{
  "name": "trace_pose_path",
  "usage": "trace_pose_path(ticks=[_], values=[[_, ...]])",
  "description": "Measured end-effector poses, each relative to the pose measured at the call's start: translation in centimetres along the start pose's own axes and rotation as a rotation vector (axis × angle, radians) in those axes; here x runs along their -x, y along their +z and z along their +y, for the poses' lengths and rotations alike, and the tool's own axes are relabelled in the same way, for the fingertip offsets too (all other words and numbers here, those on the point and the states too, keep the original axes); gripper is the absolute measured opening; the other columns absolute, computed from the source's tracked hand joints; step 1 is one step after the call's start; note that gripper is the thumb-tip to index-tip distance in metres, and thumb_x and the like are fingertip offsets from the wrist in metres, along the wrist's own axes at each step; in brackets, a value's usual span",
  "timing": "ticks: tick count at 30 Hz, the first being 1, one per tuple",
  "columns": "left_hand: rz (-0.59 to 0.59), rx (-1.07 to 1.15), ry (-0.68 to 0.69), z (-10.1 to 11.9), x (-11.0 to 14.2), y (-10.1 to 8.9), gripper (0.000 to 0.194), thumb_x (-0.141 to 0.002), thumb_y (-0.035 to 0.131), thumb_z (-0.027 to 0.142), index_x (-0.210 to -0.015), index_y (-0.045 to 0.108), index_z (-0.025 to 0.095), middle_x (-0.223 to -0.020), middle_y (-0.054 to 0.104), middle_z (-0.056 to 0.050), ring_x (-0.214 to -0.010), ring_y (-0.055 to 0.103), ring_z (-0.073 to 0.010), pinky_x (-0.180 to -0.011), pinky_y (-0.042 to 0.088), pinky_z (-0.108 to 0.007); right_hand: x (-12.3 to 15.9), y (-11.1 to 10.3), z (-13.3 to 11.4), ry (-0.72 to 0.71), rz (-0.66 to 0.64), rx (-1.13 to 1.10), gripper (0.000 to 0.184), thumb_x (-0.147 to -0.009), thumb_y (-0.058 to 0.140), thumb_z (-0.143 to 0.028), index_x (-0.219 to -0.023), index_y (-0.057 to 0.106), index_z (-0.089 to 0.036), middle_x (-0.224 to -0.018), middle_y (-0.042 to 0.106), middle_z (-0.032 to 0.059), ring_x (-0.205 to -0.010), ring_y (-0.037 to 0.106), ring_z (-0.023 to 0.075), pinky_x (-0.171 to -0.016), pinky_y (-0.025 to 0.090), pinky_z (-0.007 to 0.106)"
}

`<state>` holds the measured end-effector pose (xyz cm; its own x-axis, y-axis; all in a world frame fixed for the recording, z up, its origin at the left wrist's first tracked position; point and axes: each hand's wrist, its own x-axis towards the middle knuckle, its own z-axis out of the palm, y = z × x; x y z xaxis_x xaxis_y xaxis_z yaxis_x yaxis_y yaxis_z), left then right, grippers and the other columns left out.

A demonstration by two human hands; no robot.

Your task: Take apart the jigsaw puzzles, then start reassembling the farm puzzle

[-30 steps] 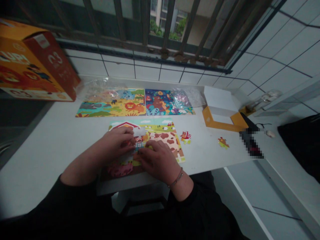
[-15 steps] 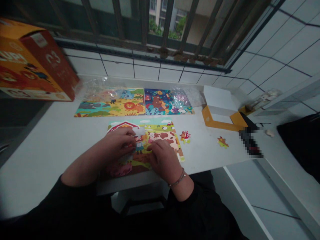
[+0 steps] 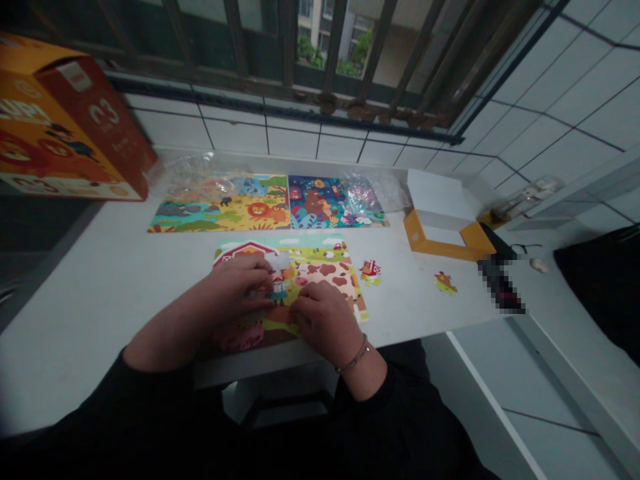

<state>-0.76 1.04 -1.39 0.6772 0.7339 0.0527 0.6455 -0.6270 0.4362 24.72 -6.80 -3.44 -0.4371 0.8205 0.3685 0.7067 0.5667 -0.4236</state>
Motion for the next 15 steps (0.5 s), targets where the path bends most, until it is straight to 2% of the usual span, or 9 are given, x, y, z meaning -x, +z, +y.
trace_pose_path(ticks=[4, 9, 12, 15], values=[[0.012, -0.009, -0.014, 0.0, 0.0, 0.3, 0.013, -0.086, 0.088, 0.032, -0.092, 0.078, 0.026, -0.115, 0.071, -0.006, -0.109, 0.063, -0.0273, -0.090, 0.047, -0.038, -0.1, 0.2, -0.1, -0.028, -0.042, 0.040, 0.019, -0.095, 0.067, -0.010, -0.102, 0.078, -0.024, -0.103, 0.071, 0.0076, -0.091, 0.061, 0.0234, -0.078, 0.048, 0.037], [0.033, -0.020, -0.010, -0.3, -0.1, 0.8, 0.008, -0.085, 0.088, 0.029, -0.087, 0.081, 0.028, -0.118, 0.072, -0.006, -0.110, 0.064, -0.0279, -0.093, 0.048, -0.040, -0.2, 0.4, -0.3, -0.040, -0.058, 0.074, 0.016, -0.097, 0.066, -0.013, -0.099, 0.077, -0.025, -0.104, 0.072, 0.0069, -0.092, 0.062, 0.0244, -0.080, 0.048, 0.039], [0.013, 0.008, 0.005, -0.7, 0.1, 0.2, 0.003, -0.089, 0.081, 0.025, -0.090, 0.081, 0.028, -0.118, 0.072, -0.007, -0.111, 0.065, -0.0276, -0.093, 0.051, -0.039, 0.0, -1.0, 0.8, 0.040, 0.001, 0.079, 0.019, -0.098, 0.063, -0.013, -0.107, 0.075, -0.024, -0.107, 0.073, 0.0088, -0.100, 0.063, 0.0272, -0.088, 0.051, 0.043], [0.073, -0.034, -0.075, -1.5, 1.2, -1.2, 0.012, -0.095, 0.072, 0.030, -0.103, 0.080, 0.027, -0.127, 0.071, -0.010, -0.118, 0.065, -0.0304, -0.100, 0.053, -0.043, 0.8, -3.9, 3.7, 0.206, 0.100, 0.152, 0.022, -0.098, 0.058, -0.012, -0.112, 0.072, -0.021, -0.111, 0.074, 0.0116, -0.107, 0.065, 0.0302, -0.097, 0.052, 0.048]])
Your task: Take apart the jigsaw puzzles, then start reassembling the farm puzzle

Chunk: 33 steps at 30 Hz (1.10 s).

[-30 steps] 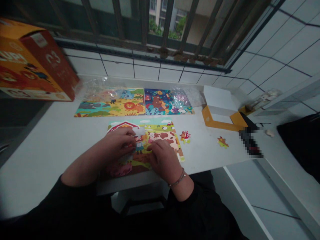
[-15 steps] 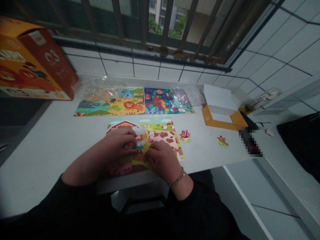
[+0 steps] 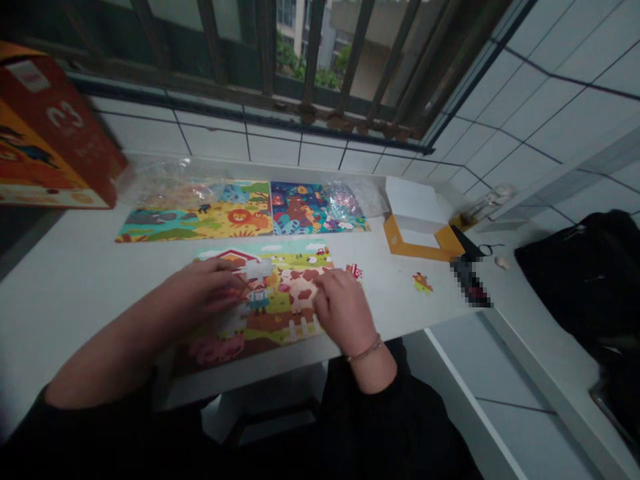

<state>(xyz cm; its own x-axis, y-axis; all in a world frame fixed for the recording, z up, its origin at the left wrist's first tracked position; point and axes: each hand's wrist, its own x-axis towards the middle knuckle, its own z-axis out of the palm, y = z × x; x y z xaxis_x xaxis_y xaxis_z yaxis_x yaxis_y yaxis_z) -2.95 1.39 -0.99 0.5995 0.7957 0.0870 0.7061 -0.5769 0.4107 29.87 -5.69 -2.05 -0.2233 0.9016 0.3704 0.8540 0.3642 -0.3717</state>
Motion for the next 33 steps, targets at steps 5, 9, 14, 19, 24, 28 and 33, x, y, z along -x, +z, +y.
trace_pose_path(ticks=[5, 9, 14, 19, 24, 28, 33], values=[[0.050, -0.254, -0.354, -1.9, 2.3, -2.3, 0.027, -0.095, 0.068, 0.038, -0.113, 0.071, 0.019, -0.118, 0.069, -0.016, -0.110, 0.066, -0.0374, -0.101, 0.056, -0.055, 0.2, -3.3, 6.9, 0.188, -0.059, 0.201, 0.040, -0.098, 0.069, -0.029, -0.135, 0.067, -0.015, -0.135, 0.071, 0.0199, -0.125, 0.065, 0.0369, -0.110, 0.051, 0.055], [0.017, -0.256, -0.445, -2.0, 2.7, -2.6, 0.029, -0.093, 0.069, 0.041, -0.114, 0.069, 0.020, -0.110, 0.068, -0.016, -0.098, 0.069, -0.0356, -0.090, 0.060, -0.050, 0.0, -4.0, 8.9, 0.245, -0.169, 0.172, 0.043, -0.097, 0.073, -0.033, -0.136, 0.069, -0.014, -0.125, 0.076, 0.0180, -0.114, 0.070, 0.0334, -0.104, 0.055, 0.050], [-0.031, -0.151, -0.426, -0.6, 1.9, -2.7, 0.029, -0.090, 0.071, 0.047, -0.103, 0.070, 0.020, -0.101, 0.067, -0.013, -0.089, 0.068, -0.0316, -0.082, 0.059, -0.044, -0.9, -4.3, 8.7, 0.277, -0.252, 0.140, 0.042, -0.095, 0.075, -0.028, -0.135, 0.071, -0.014, -0.109, 0.077, 0.0131, -0.097, 0.072, 0.0270, -0.089, 0.056, 0.040], [-0.017, -0.128, -0.422, -0.4, 1.9, -2.5, 0.028, -0.090, 0.071, 0.048, -0.099, 0.070, 0.021, -0.098, 0.066, -0.012, -0.090, 0.066, -0.0316, -0.083, 0.058, -0.044, -1.3, -4.8, 9.0, 0.351, -0.300, 0.241, 0.028, -0.093, 0.079, -0.033, -0.116, 0.078, -0.016, -0.108, 0.077, 0.0139, -0.095, 0.072, 0.0275, -0.084, 0.055, 0.038], [-0.011, -0.110, -0.442, -0.2, 1.9, -2.2, 0.032, -0.090, 0.073, 0.049, -0.104, 0.072, 0.020, -0.102, 0.066, -0.013, -0.093, 0.067, -0.0325, -0.085, 0.056, -0.043, -1.3, -4.8, 8.7, 0.419, -0.295, 0.253, 0.022, -0.094, 0.076, -0.028, -0.113, 0.079, -0.016, -0.111, 0.076, 0.0150, -0.094, 0.073, 0.0260, -0.086, 0.055, 0.038], [-0.070, -0.176, -0.485, 0.5, 1.7, -2.4, 0.035, -0.094, 0.069, 0.048, -0.110, 0.071, 0.017, -0.107, 0.067, -0.015, -0.096, 0.069, -0.0325, -0.088, 0.057, -0.041, -0.9, -4.0, 7.6, 0.402, -0.274, 0.359, 0.040, -0.099, 0.071, -0.047, -0.115, 0.078, -0.011, -0.113, 0.074, 0.0204, -0.101, 0.072, 0.0319, -0.089, 0.055, 0.042], [-0.107, -0.220, -0.510, 1.0, 1.5, -2.5, 0.038, -0.096, 0.066, 0.045, -0.118, 0.070, 0.014, -0.112, 0.067, -0.018, -0.100, 0.070, -0.0340, -0.091, 0.057, -0.042, -1.3, -3.7, 7.1, 0.463, -0.274, 0.381, 0.039, -0.097, 0.073, -0.047, -0.112, 0.078, -0.011, -0.109, 0.075, 0.0189, -0.097, 0.072, 0.0313, -0.085, 0.054, 0.040]])
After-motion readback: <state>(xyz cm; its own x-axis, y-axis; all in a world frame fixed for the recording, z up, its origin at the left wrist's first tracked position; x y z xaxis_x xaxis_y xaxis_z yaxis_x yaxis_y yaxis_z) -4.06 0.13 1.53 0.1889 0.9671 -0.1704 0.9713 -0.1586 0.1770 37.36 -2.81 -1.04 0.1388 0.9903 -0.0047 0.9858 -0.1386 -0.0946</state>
